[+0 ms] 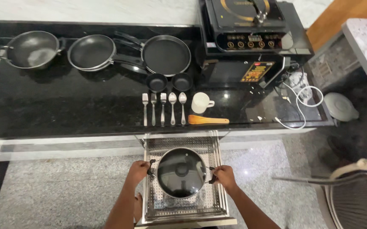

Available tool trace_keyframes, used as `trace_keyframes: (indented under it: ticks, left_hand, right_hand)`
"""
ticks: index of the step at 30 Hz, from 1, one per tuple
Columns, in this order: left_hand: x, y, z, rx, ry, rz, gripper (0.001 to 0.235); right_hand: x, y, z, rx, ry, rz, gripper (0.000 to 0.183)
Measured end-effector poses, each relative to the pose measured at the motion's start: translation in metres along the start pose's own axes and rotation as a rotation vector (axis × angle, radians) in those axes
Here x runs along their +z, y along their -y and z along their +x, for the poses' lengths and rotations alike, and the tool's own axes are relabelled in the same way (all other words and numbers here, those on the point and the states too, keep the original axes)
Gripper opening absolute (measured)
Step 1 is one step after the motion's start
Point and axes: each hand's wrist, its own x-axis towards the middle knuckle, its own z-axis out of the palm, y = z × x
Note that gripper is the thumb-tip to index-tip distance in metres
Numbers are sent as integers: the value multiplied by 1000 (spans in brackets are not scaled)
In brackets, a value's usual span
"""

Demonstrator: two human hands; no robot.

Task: The person organizes kitchenware by taking various pans, pots, and a lid out of a drawer and arranging them on the countertop. They handle the items one by one, placing them in a neat row next to the sink and an induction cooktop.

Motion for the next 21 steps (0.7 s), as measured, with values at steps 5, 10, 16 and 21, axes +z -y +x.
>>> trace_keyframes:
  ticks: [5, 10, 16, 21]
  left_hand:
    - [-43, -18, 2, 40, 78, -228, 25]
    - [-91, -34, -6, -4, 107, -310, 20]
    - [-128, -62, -24, -11, 17, -419, 19]
    - [-151, -79, -29, 46, -89, -411, 25]
  right_hand:
    - [14, 51, -15, -101, 46, -10, 13]
    - [30, 96, -30, -163, 106, 12, 10]
    - [52, 134, -34, -304, 161, 95, 5]
    - [74, 157, -29, -347, 181, 179, 7]
